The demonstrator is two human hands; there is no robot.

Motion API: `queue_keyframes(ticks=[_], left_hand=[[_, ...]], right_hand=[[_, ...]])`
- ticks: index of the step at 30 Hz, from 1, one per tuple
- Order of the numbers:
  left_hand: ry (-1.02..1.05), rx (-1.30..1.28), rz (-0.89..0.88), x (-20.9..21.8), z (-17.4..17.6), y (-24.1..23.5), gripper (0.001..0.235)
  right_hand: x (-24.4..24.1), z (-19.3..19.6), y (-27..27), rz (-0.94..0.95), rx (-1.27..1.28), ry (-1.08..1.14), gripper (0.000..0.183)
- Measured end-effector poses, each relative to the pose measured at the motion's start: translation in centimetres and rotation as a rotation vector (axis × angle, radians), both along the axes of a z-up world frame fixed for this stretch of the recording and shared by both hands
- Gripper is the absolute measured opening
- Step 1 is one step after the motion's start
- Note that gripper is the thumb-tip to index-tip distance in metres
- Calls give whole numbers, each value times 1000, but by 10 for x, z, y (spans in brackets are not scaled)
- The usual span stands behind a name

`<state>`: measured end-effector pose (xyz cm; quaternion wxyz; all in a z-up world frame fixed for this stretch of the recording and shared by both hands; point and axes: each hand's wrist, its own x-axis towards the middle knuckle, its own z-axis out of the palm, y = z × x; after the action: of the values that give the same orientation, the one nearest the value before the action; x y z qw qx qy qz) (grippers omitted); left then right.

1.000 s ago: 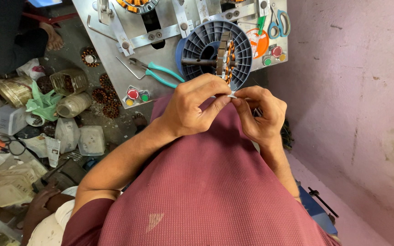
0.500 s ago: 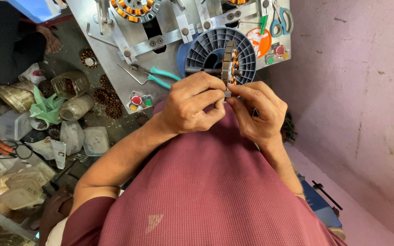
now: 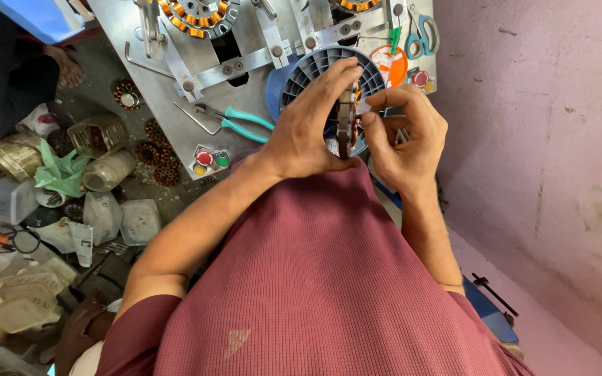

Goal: The person inserts small white insulating spacers into the slots of a motor armature held in a blue jig. They rotate the armature to access different slots and continue inserting spacers one by one.

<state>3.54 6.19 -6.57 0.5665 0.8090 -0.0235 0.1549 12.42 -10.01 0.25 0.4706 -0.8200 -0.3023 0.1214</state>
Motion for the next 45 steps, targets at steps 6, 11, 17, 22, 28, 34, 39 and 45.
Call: queue_keyframes(ticks=[6,11,17,22,28,34,39,45], left_hand=[[-150,110,119,-3,-12,-14,102],[-166,126,120,-2,-17,-13,104],[-166,136,137,-1,-17,-15,106],[-147,125,114,-2,-13,-11,111],[-78,-7,49,-4,1,-4,110],[-28,-132,112,-10,12,4,85],[30,-271,182,-18,16,0,66],[90,-549,178,-19,14,-3,18]], right_hand=[[-5,-6,0,100,37,-139,18],[-3,-9,3,125,67,-194,18],[-2,-10,7,124,75,-175,17],[2,-2,8,139,-66,-266,19],[4,9,11,193,-125,-357,20],[-12,11,23,10,-126,-155,14],[-11,17,12,-88,-46,257,20],[7,6,-9,-46,11,237,14]])
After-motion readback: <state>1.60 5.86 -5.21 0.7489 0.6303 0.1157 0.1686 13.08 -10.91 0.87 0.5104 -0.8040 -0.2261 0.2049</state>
